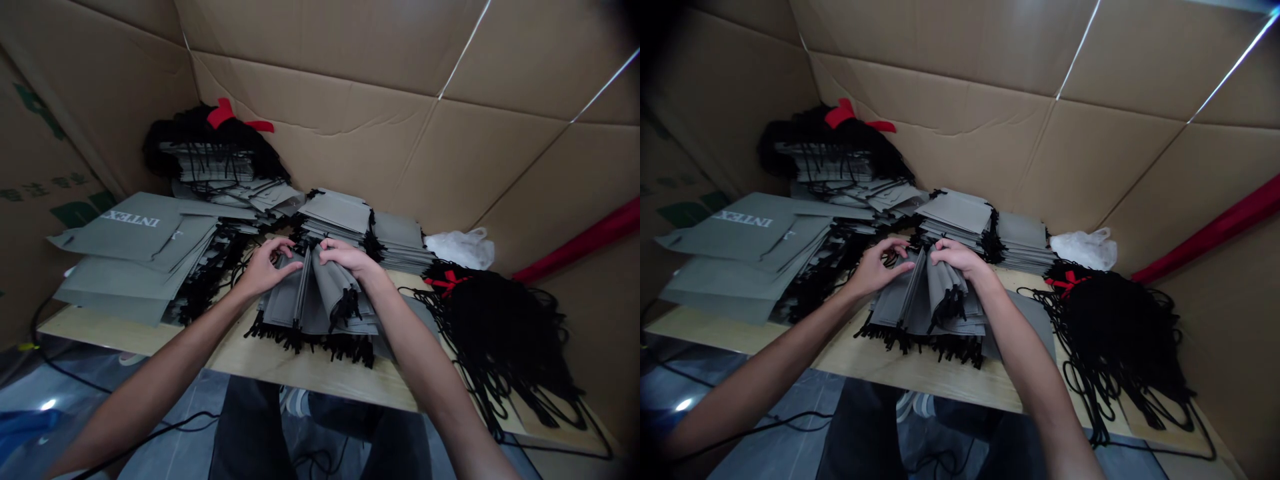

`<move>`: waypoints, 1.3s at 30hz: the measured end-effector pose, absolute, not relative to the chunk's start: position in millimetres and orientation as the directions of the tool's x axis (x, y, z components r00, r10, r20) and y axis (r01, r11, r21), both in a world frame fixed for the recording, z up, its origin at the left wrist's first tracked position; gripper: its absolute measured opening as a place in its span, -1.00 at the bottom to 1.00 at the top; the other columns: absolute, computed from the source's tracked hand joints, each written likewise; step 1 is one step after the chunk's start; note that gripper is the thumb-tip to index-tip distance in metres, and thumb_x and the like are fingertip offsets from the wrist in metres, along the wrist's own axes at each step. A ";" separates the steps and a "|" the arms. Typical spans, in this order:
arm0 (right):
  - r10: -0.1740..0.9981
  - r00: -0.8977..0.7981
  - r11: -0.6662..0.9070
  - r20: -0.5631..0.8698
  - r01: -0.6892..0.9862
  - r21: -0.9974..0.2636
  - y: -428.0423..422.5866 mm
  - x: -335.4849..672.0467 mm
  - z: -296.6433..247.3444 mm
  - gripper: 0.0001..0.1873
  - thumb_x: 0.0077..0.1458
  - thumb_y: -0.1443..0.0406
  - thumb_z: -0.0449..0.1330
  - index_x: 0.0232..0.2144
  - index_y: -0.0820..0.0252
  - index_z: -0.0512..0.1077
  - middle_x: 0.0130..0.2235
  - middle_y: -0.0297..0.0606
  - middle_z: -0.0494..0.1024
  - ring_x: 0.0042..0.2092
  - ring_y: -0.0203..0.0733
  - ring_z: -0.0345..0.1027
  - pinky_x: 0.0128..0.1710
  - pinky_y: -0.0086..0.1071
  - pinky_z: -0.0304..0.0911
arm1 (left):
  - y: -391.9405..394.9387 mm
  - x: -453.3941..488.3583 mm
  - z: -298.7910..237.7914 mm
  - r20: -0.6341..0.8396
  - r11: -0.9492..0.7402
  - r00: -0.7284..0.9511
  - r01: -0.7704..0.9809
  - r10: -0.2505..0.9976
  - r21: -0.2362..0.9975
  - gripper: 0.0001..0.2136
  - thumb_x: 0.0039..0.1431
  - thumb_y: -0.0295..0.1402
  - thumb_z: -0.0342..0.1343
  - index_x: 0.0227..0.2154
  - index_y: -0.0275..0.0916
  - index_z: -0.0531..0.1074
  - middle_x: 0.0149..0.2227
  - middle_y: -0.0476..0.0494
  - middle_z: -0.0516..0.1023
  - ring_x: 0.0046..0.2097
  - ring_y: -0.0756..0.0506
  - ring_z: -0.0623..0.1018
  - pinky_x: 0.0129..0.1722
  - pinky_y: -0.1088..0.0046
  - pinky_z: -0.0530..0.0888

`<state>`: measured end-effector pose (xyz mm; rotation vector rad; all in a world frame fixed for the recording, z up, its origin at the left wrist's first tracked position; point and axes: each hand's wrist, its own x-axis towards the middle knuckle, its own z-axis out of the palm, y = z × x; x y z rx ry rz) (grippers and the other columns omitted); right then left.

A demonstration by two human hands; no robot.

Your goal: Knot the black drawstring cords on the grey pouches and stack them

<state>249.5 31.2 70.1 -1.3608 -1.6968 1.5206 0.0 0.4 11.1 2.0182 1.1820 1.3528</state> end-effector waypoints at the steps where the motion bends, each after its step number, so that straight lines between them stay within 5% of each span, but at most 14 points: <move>1: 0.887 -0.387 -0.115 -0.253 0.346 -0.931 30.5 249.1 70.5 -0.73 0.46 0.18 0.32 0.03 0.27 0.52 -0.13 -0.25 0.59 -0.26 -0.28 0.51 -0.29 -0.40 0.53 | -0.6 0.9 11.2 0.533 -0.542 0.151 0.422 0.833 0.727 -0.62 0.37 -0.06 0.33 0.01 -0.26 0.56 -0.08 -0.16 0.62 0.00 -0.19 0.61 0.14 0.06 0.57; 11: 0.904 -0.350 -0.144 -0.246 0.294 -0.945 20.4 243.0 76.6 -0.74 0.46 0.18 0.31 0.01 0.28 0.51 -0.20 -0.30 0.56 -0.35 -0.35 0.44 -0.39 -0.48 0.45 | -10.5 1.0 28.3 0.343 -0.424 0.270 0.353 0.900 0.834 -0.63 0.48 -0.05 0.21 0.08 -0.26 0.57 0.10 -0.24 0.63 0.13 -0.23 0.62 0.23 0.01 0.57; 19: 0.925 -0.337 -0.128 -0.176 0.160 -0.979 9.6 233.7 80.7 -0.62 0.45 0.19 0.32 0.19 0.23 0.45 -0.11 -0.25 0.58 -0.29 -0.30 0.49 -0.35 -0.45 0.49 | -0.5 29.2 44.6 -0.047 0.001 0.316 0.143 0.948 0.990 -0.52 0.51 0.07 0.11 0.08 -0.29 0.53 -0.07 -0.20 0.64 -0.14 -0.12 0.66 -0.09 0.23 0.68; 25: 0.911 -0.349 -0.188 -0.218 0.117 -0.975 9.4 240.4 89.7 -0.44 0.55 0.03 0.16 0.41 0.14 0.26 -0.03 -0.18 0.58 -0.26 -0.23 0.55 -0.26 -0.29 0.61 | 9.3 41.4 38.2 -0.194 0.195 0.247 0.020 0.949 0.981 -0.60 0.48 -0.06 0.22 0.13 -0.28 0.51 0.03 -0.22 0.62 -0.05 -0.15 0.66 -0.04 0.20 0.69; 33: 0.907 -0.341 -0.157 -0.247 0.269 -0.950 1.9 242.3 83.0 -0.69 0.46 0.14 0.32 0.04 0.27 0.49 -0.23 -0.30 0.58 -0.34 -0.31 0.52 -0.36 -0.44 0.53 | 13.4 35.3 20.4 -0.163 0.166 0.110 -0.023 0.980 0.986 -0.63 0.47 -0.16 0.26 0.16 -0.27 0.50 0.11 -0.25 0.59 0.04 -0.19 0.65 0.03 0.14 0.69; 39: 0.893 -0.386 -0.134 -0.230 0.259 -0.956 -2.3 236.7 84.7 -0.69 0.39 0.27 0.41 0.06 0.28 0.48 -0.25 -0.34 0.58 -0.33 -0.31 0.53 -0.33 -0.43 0.55 | 3.5 33.5 23.3 -0.126 0.134 0.135 -0.048 0.983 0.990 -0.62 0.46 -0.19 0.27 0.21 -0.26 0.48 0.13 -0.25 0.58 0.03 -0.18 0.65 0.02 0.15 0.70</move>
